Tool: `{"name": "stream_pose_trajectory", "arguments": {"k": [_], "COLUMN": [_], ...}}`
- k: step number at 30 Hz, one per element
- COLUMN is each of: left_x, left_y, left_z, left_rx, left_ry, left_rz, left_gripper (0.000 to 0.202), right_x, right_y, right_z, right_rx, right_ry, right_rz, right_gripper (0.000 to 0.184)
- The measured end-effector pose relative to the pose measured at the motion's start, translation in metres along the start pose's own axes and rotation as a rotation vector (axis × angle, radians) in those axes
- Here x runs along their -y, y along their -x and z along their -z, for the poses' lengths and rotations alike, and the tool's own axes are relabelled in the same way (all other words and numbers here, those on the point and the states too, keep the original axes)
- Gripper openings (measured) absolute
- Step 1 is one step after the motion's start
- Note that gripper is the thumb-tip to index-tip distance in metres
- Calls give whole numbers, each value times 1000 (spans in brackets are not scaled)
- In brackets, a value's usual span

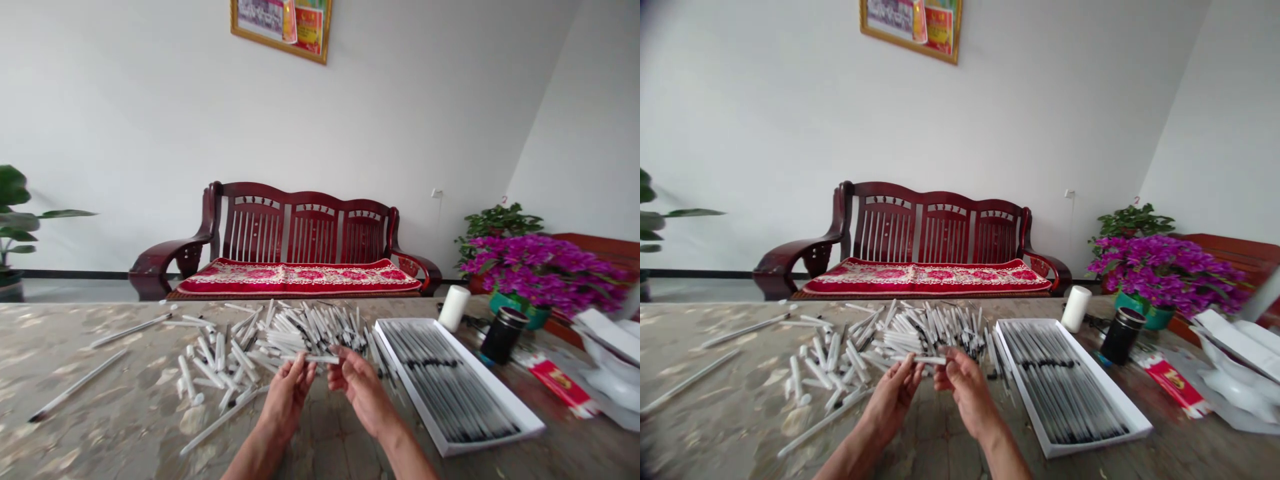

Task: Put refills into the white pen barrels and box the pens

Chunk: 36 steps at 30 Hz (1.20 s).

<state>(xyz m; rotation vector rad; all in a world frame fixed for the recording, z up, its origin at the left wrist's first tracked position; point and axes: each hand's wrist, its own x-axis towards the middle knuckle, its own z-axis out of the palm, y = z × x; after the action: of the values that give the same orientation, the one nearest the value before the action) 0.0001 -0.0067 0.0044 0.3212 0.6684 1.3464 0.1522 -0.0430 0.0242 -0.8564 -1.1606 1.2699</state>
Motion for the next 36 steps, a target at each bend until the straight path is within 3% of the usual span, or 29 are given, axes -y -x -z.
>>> {"name": "stream_pose_trajectory", "arguments": {"k": [2,4,6,9,15,18,21,24,28,36], "left_x": [4,8,12,15,16,15,12,8,4,4], "left_y": [4,9,13,15,12,11,8,3,-2,-6], "left_z": [-2,-3,-3,-1,4,4,4,5,9,12], "left_rx": [-10,30,73,90,73,59,20,-35,-102,-98], "left_ry": [52,37,-23,-126,-148,-103,-60,-45,-56,-135], "left_rz": [79,140,192,250,249,239,196,106,5,-114], "left_gripper": [13,13,10,14,17,12,11,10,10,42], "right_x": [1,-1,0,12,57,69,73,73,66,59], "right_y": [2,2,-1,-8,-30,-43,-58,-75,-95,-97], "right_z": [-7,-11,-11,1,67,109,145,172,193,195], "right_rx": [37,24,-33,-179,-393,-491,-538,-544,-486,-378], "right_ry": [13,90,145,167,267,676,913,1137,1401,1632], "right_rz": [21,44,79,134,27,-34,-92,-156,-240,-310], "right_gripper": [51,37,30,37,58,53,42,35,29,13]}}
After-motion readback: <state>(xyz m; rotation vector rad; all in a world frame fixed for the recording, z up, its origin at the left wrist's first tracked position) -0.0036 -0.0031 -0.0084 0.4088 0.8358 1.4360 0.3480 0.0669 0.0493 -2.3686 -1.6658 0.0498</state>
